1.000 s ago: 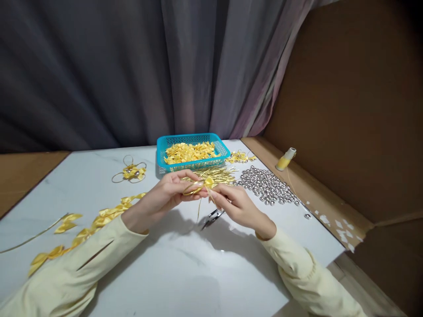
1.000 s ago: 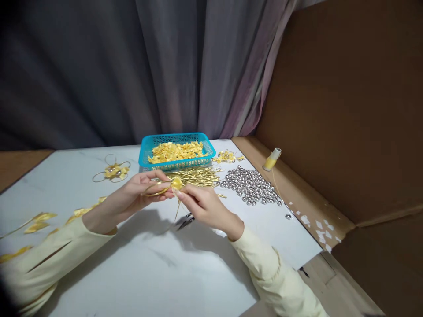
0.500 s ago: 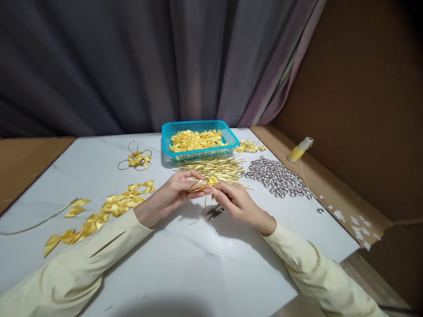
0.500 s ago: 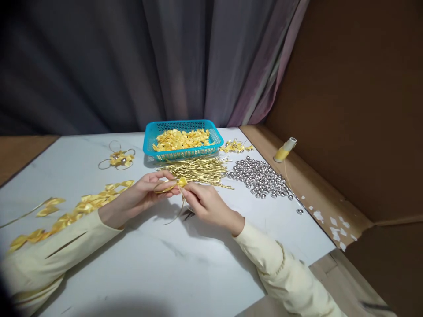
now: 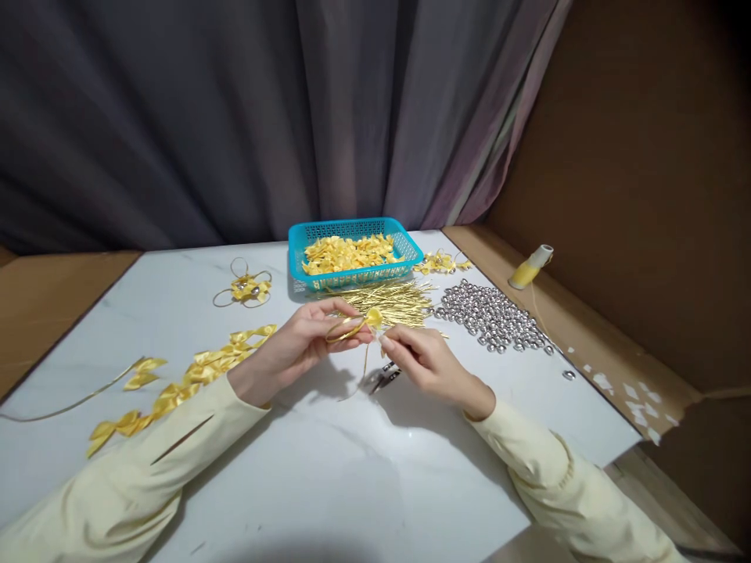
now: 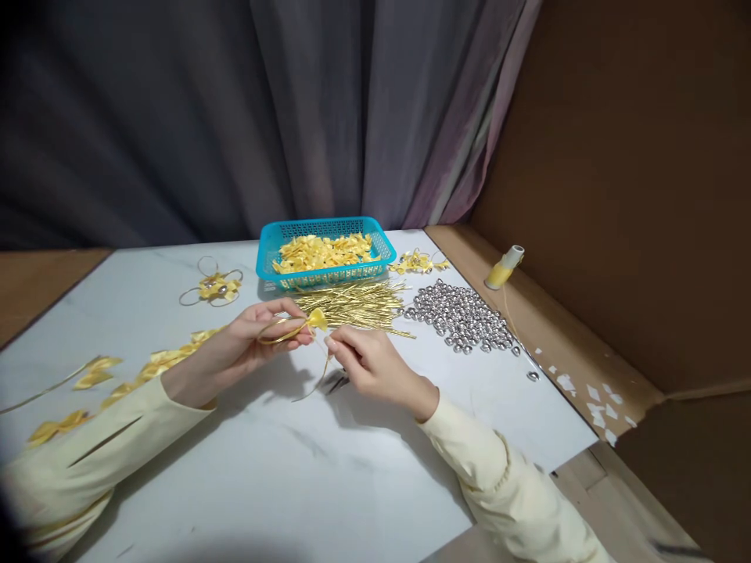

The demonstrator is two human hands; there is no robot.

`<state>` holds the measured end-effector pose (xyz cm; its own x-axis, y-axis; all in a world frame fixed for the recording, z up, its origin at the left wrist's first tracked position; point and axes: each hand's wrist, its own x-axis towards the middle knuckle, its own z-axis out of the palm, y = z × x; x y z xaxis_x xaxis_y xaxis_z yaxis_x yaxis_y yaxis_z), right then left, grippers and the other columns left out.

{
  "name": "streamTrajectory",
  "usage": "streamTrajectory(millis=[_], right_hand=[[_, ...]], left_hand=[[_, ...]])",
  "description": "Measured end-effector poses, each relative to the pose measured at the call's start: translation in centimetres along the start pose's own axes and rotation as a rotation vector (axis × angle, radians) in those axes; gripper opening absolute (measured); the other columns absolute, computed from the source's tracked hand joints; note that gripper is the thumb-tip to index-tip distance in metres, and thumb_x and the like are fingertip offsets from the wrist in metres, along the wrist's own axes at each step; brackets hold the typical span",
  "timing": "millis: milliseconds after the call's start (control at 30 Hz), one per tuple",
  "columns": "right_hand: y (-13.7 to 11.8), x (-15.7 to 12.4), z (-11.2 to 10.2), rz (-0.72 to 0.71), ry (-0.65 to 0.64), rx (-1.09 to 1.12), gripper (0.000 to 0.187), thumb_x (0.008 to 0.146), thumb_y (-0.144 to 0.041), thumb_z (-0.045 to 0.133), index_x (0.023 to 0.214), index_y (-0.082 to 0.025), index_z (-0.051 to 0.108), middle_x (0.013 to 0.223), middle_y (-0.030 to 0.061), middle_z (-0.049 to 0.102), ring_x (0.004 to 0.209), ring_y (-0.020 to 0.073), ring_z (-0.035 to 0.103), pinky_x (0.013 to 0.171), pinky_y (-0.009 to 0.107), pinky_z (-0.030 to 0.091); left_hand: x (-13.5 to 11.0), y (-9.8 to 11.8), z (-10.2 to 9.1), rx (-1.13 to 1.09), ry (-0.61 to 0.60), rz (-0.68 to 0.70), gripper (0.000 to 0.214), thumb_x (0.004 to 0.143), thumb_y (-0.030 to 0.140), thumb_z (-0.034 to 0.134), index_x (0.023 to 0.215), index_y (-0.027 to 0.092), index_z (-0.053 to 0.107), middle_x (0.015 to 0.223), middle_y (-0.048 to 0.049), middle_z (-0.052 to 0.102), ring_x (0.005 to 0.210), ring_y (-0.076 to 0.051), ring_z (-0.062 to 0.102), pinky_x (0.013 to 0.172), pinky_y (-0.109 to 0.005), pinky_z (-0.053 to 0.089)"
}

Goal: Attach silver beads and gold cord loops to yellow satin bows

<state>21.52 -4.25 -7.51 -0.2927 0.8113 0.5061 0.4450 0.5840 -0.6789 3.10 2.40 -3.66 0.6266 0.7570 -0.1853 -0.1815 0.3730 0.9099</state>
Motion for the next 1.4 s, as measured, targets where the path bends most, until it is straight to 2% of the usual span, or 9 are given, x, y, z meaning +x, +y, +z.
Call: streamTrajectory(millis=[133, 233, 400, 700, 1033, 1400], right_hand=[[-0.7, -0.1, -0.6, -0.037, 0.079, -0.02, 0.021, 0.089, -0.02, 0.043, 0.069, -0.016, 0.048, 0.055, -0.0049, 0.04, 0.047, 0.0065, 0.034, 0.048, 0.021, 0.029], [-1.5, -0.1, -1.0, -0.077, 0.108, -0.024, 0.02, 0.088, -0.018, 0.043, 0.068, -0.017, 0.047, 0.054, -0.0055, 0.039, 0.044, 0.006, 0.031, 0.045, 0.02, 0.027], [-2.6, -0.1, -1.1, -0.125, 0.084, -0.037, 0.022, 0.086, -0.015, 0.044, 0.064, -0.018, 0.041, 0.053, -0.0059, 0.034, 0.044, 0.0058, 0.029, 0.044, 0.02, 0.025], [-3.2, -0.1, -1.0, -0.142, 0.064, -0.081, 0.025, 0.087, -0.017, 0.043, 0.062, -0.018, 0.037, 0.052, -0.0059, 0.033, 0.045, 0.006, 0.03, 0.046, 0.021, 0.025], [-3.5, -0.4, -1.4, -0.199, 0.075, -0.129, 0.025, 0.085, -0.015, 0.041, 0.061, -0.019, 0.036, 0.052, -0.0058, 0.033, 0.044, 0.0068, 0.03, 0.046, 0.021, 0.025], [-2.8, -0.4, -1.3, -0.206, 0.062, -0.132, 0.025, 0.085, -0.015, 0.041, 0.061, -0.019, 0.036, 0.053, -0.0059, 0.032, 0.045, 0.0066, 0.031, 0.046, 0.02, 0.026]], left_hand=[[-0.3, 0.6, 0.2, 0.021, 0.007, -0.003, 0.009, 0.072, 0.006, 0.065, 0.073, 0.013, 0.059, 0.067, -0.0086, 0.073, 0.064, -0.015, 0.07, 0.06, -0.014, 0.056], [-0.7, 0.9, 0.1, 0.031, -0.032, 0.006, 0.009, 0.071, 0.011, 0.068, 0.075, 0.013, 0.061, 0.07, -0.0101, 0.074, 0.065, -0.016, 0.071, 0.061, -0.016, 0.056], [-1.4, 1.2, 0.3, 0.076, -0.1, 0.035, 0.01, 0.071, 0.017, 0.071, 0.076, 0.014, 0.062, 0.069, -0.0071, 0.074, 0.068, -0.016, 0.071, 0.063, -0.017, 0.055], [-2.1, 1.2, 1.2, 0.073, -0.094, 0.018, 0.013, 0.07, 0.017, 0.071, 0.076, 0.013, 0.061, 0.069, -0.0095, 0.074, 0.065, -0.015, 0.07, 0.061, -0.017, 0.055], [-2.7, 1.3, 2.2, 0.088, -0.074, 0.041, 0.01, 0.074, 0.014, 0.068, 0.076, 0.013, 0.058, 0.07, -0.0061, 0.073, 0.067, -0.012, 0.07, 0.062, -0.013, 0.055], [-2.2, 0.9, 1.6, 0.087, -0.08, 0.034, 0.012, 0.074, 0.015, 0.069, 0.077, 0.013, 0.057, 0.072, -0.0075, 0.074, 0.068, -0.013, 0.07, 0.062, -0.014, 0.055]])
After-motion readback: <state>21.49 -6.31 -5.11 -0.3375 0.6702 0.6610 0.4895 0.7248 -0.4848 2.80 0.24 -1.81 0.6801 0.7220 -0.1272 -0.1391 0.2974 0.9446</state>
